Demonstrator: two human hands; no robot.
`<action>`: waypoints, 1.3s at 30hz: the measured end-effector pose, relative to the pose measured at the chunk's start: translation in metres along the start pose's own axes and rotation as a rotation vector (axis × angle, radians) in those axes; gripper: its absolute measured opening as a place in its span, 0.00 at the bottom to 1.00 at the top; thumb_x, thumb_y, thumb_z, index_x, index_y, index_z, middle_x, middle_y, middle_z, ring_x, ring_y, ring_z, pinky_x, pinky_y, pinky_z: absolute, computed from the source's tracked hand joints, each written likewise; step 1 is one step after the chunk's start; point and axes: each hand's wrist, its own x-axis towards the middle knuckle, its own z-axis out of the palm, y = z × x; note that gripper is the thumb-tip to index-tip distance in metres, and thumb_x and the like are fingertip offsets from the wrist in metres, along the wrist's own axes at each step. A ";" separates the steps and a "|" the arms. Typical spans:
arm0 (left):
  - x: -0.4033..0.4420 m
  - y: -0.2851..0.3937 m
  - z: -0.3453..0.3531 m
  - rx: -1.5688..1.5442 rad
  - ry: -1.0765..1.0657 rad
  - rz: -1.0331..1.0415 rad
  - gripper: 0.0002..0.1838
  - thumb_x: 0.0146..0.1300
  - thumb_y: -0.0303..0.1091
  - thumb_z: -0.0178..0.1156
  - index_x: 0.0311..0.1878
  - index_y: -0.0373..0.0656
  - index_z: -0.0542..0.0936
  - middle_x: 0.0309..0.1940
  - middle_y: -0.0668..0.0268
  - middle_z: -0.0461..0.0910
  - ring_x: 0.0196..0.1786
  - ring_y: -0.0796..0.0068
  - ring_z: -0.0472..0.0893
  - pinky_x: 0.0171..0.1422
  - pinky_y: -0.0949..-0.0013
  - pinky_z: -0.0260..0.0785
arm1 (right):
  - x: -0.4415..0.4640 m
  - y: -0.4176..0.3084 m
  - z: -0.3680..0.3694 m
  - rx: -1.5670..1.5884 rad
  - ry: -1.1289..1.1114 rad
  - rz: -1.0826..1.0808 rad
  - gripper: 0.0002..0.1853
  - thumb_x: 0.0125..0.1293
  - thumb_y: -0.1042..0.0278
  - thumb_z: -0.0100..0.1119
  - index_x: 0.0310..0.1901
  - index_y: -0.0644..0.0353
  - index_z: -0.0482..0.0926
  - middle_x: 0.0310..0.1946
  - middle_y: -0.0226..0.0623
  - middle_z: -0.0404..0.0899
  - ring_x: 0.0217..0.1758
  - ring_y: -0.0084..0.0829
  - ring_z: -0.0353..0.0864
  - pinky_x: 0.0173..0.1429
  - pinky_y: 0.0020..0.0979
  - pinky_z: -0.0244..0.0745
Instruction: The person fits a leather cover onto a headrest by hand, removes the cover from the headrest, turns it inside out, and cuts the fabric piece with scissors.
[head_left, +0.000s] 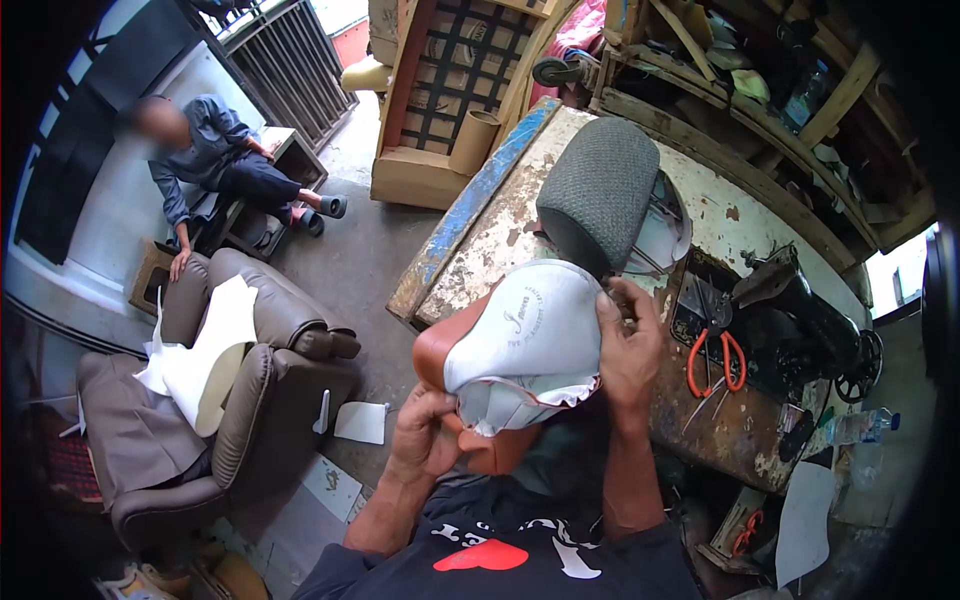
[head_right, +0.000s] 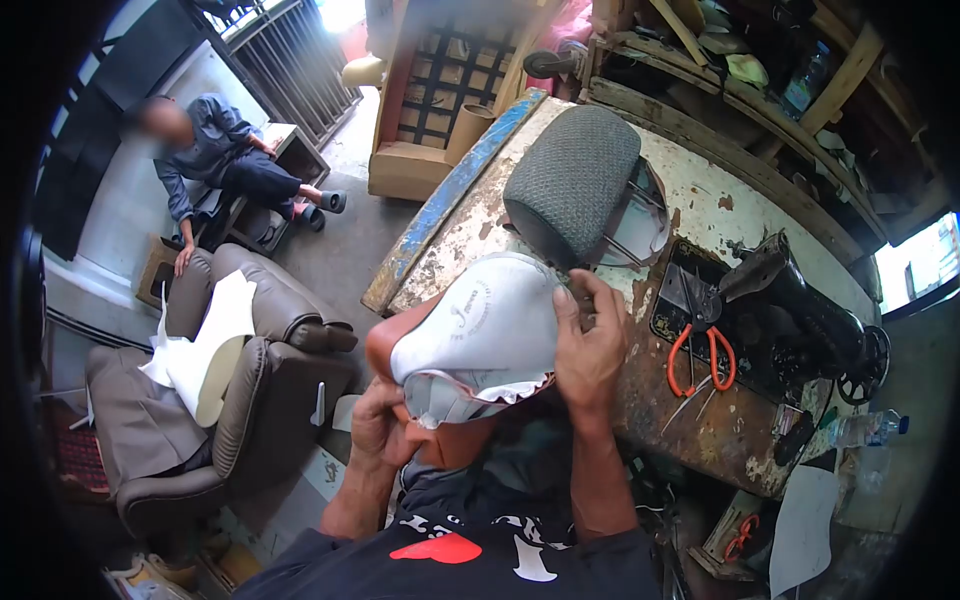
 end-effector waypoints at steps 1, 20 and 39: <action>0.005 0.004 0.001 0.019 0.000 0.025 0.29 0.63 0.21 0.56 0.69 0.28 0.73 0.63 0.47 0.82 0.65 0.55 0.84 0.76 0.51 0.74 | -0.003 -0.013 -0.005 -0.060 0.055 -0.017 0.18 0.73 0.62 0.69 0.57 0.65 0.83 0.51 0.44 0.82 0.51 0.34 0.84 0.58 0.33 0.77; 0.014 0.025 0.038 0.403 0.151 0.495 0.23 0.61 0.16 0.53 0.61 0.23 0.79 0.52 0.52 0.87 0.50 0.61 0.90 0.61 0.58 0.83 | 0.001 -0.096 -0.008 0.012 -0.419 -0.665 0.16 0.59 0.68 0.77 0.48 0.58 0.86 0.36 0.39 0.83 0.43 0.41 0.83 0.54 0.41 0.77; 0.006 0.042 0.021 0.460 0.085 0.093 0.22 0.73 0.28 0.63 0.66 0.27 0.75 0.54 0.55 0.86 0.53 0.66 0.88 0.63 0.61 0.80 | -0.034 -0.047 0.008 -0.001 -0.222 -0.629 0.17 0.51 0.78 0.77 0.44 0.56 0.85 0.41 0.33 0.84 0.47 0.39 0.82 0.51 0.40 0.77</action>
